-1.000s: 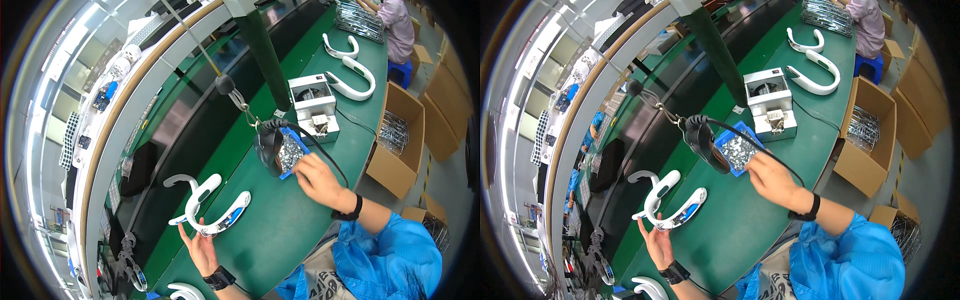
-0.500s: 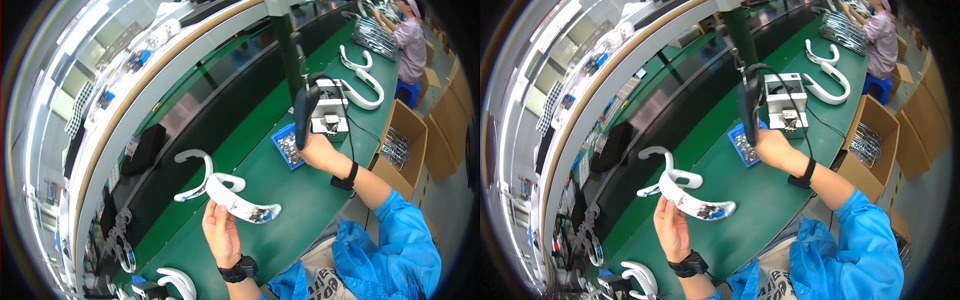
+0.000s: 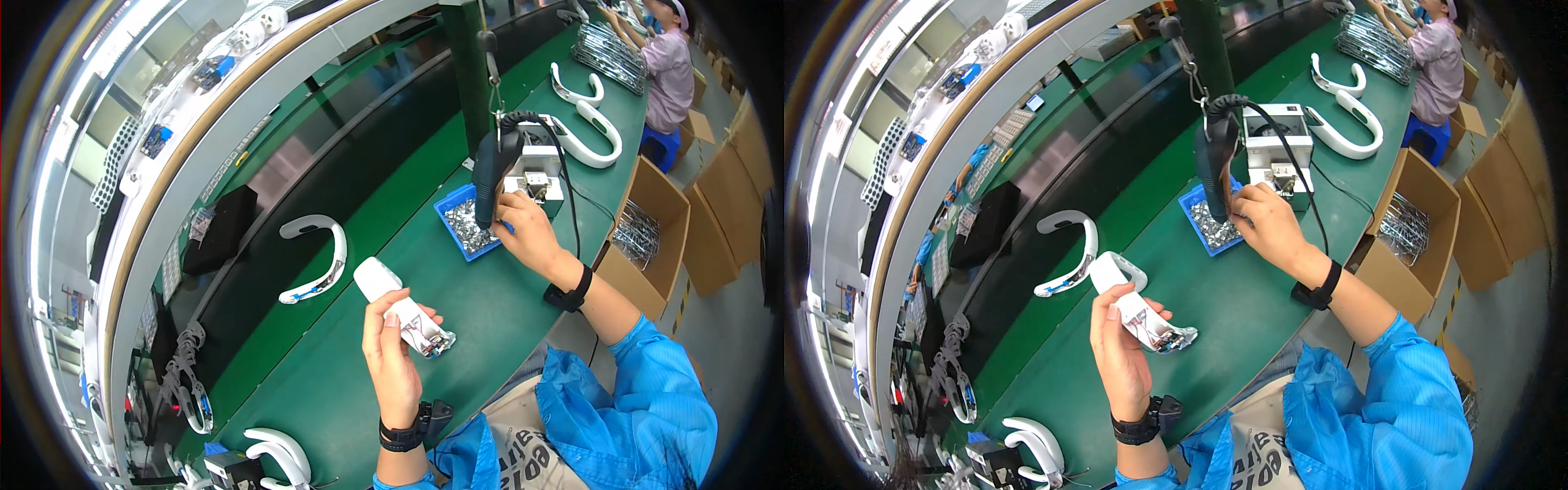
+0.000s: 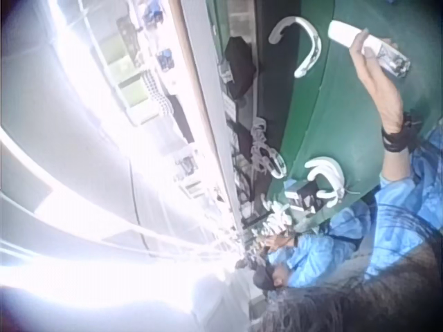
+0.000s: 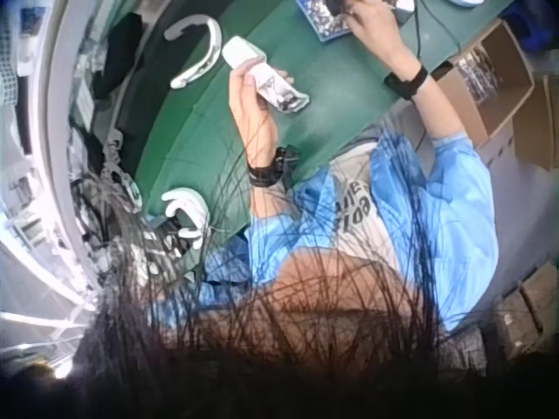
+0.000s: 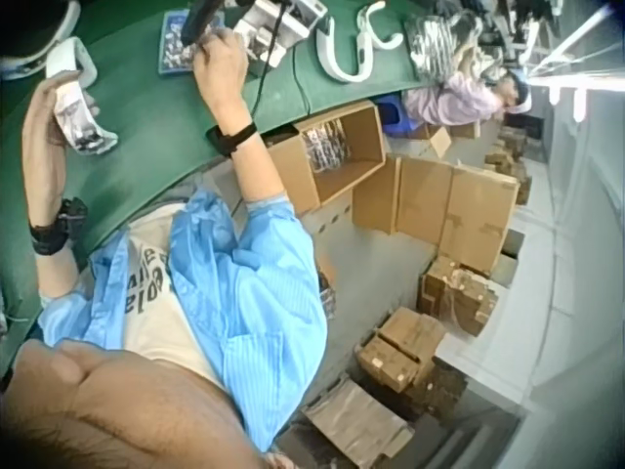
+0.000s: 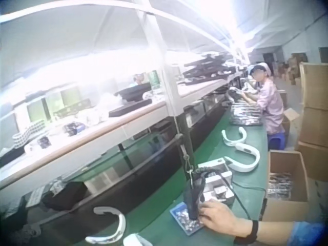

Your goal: Assemble plastic components of a U-shaped device using an electric screwdriver.

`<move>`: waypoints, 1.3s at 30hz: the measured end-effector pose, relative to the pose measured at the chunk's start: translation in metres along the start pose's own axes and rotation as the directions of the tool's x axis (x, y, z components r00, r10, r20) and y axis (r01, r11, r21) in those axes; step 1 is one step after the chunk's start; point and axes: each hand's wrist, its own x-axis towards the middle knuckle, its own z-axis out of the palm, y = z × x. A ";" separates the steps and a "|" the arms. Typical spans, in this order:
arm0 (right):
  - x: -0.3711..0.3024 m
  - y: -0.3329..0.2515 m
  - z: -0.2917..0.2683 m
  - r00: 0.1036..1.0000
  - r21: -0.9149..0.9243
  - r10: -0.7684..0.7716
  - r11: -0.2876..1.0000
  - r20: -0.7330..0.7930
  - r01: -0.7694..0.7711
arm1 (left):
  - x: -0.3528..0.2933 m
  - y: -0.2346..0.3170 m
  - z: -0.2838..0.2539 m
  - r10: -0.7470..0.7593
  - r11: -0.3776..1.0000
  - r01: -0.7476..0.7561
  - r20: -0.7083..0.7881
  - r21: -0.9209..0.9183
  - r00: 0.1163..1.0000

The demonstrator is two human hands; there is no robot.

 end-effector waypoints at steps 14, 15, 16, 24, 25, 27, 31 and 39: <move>-0.026 0.008 -0.002 0.949 0.412 0.313 0.860 0.042 -0.302 | -0.014 0.011 0.010 -0.007 1.000 0.007 -0.036 0.002 0.999; -0.031 0.005 -0.003 0.918 0.518 0.384 0.769 0.095 -0.375 | -0.015 0.011 0.012 -0.003 1.000 0.003 -0.020 0.012 1.000; -0.035 -0.002 -0.003 0.917 0.518 0.387 0.766 0.101 -0.380 | -0.013 0.009 0.013 -0.008 1.000 0.008 -0.024 0.014 1.000; -0.034 -0.123 -0.038 0.934 0.859 0.254 0.387 0.249 -0.335 | -0.011 0.003 0.025 0.021 0.999 -0.020 0.021 -0.029 1.000; -0.031 -0.131 -0.033 0.954 0.844 0.206 0.451 0.217 -0.290 | -0.010 0.003 0.026 0.009 0.999 -0.008 0.021 -0.049 1.000; -0.023 -0.147 -0.027 0.970 0.795 0.156 0.555 0.188 -0.244 | -0.009 -0.002 0.021 0.007 1.000 -0.007 0.005 -0.027 1.000; -0.020 -0.158 -0.013 0.975 0.700 0.150 0.679 0.162 -0.221 | -0.012 -0.004 0.021 -0.001 1.000 0.001 -0.041 -0.014 0.999; -0.017 -0.152 -0.014 0.976 0.651 0.106 0.730 0.191 -0.207 | -0.013 -0.001 0.025 0.028 0.994 -0.019 -0.081 0.107 0.996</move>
